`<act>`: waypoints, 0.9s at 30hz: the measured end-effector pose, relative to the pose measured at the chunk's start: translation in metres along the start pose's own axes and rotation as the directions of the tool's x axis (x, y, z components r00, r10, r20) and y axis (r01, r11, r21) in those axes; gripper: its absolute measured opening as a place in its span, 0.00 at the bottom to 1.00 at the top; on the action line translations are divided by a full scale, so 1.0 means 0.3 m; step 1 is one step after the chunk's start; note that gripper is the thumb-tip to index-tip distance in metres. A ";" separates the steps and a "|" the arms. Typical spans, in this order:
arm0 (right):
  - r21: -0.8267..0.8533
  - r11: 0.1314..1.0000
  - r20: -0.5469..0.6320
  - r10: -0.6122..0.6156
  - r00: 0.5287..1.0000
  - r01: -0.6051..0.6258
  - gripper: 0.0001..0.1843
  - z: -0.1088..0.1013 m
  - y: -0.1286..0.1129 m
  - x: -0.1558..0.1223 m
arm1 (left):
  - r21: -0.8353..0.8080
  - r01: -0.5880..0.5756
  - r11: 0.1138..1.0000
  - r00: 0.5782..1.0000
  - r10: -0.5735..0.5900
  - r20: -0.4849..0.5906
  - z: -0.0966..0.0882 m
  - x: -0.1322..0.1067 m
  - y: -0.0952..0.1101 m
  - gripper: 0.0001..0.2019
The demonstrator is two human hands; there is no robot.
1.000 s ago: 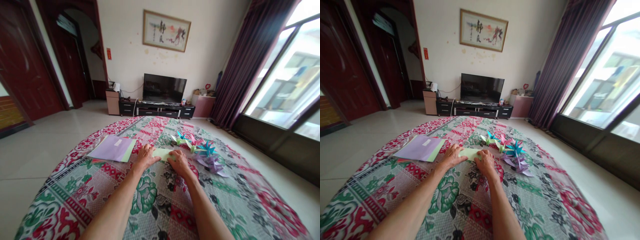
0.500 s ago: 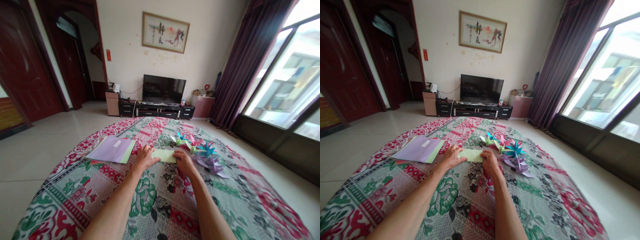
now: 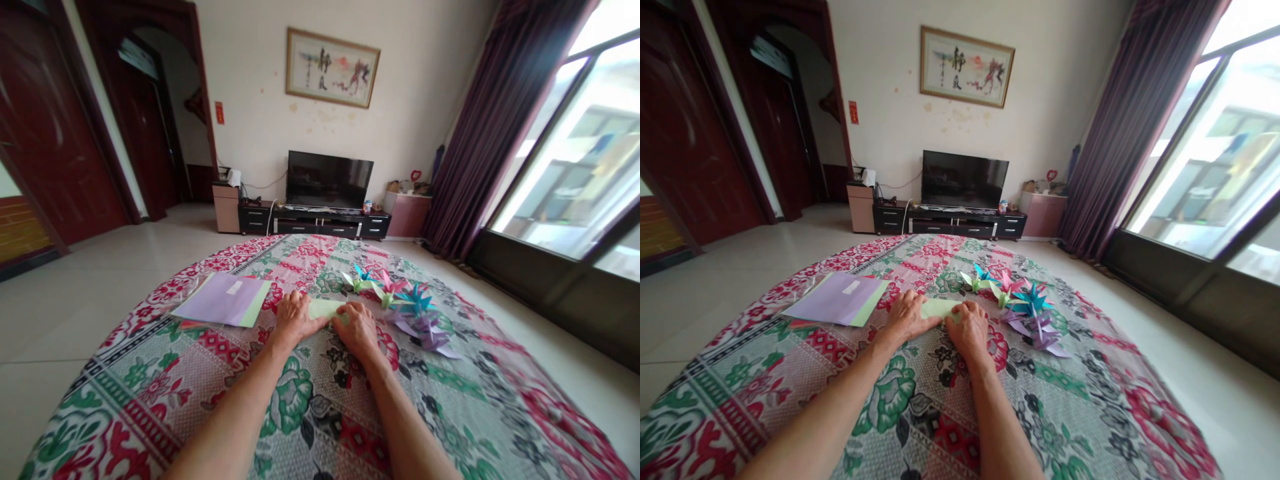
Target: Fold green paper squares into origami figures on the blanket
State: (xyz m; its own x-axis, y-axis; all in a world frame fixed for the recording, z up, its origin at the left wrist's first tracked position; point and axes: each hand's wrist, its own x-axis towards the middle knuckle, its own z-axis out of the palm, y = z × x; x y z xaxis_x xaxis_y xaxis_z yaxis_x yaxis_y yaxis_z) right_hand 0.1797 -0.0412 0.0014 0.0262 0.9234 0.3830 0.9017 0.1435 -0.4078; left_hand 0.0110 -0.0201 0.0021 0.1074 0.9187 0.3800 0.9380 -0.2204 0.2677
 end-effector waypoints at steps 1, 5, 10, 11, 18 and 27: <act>-0.004 1.000 0.004 0.002 1.000 -0.002 0.13 0.000 0.001 0.002 | 0.002 0.011 1.000 1.000 -0.011 -0.001 0.000 -0.001 0.004 0.27; -0.006 1.000 0.018 0.005 1.000 -0.005 0.13 -0.004 0.003 0.007 | -0.032 -0.001 0.999 0.997 0.003 0.078 -0.008 0.013 -0.013 0.26; -0.012 1.000 0.028 0.002 1.000 -0.001 0.13 -0.003 0.007 0.010 | -0.166 -0.061 0.984 0.977 0.093 0.194 -0.023 0.046 -0.086 0.21; -0.013 1.000 0.026 -0.001 1.000 0.002 0.13 -0.002 0.008 0.011 | -0.206 -0.084 0.975 0.970 0.128 0.208 -0.027 0.051 -0.100 0.21; -0.004 1.000 0.037 -0.005 0.999 0.006 0.13 -0.001 0.014 0.018 | -0.368 -0.145 0.918 0.922 0.260 0.286 -0.074 0.057 -0.155 0.26; -0.078 0.996 0.003 0.038 0.999 -0.038 0.32 0.020 0.016 0.026 | -0.339 0.002 0.941 0.977 0.070 0.200 -0.050 0.073 -0.129 0.22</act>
State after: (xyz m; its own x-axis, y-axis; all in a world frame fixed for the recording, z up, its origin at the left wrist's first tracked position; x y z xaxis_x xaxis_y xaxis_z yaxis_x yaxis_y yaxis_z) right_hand 0.1815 -0.0313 -0.0026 0.0590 0.9294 0.3644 0.9309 0.0806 -0.3563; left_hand -0.0280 0.0037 0.0134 0.2370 0.9479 0.2129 0.7706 -0.3168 0.5530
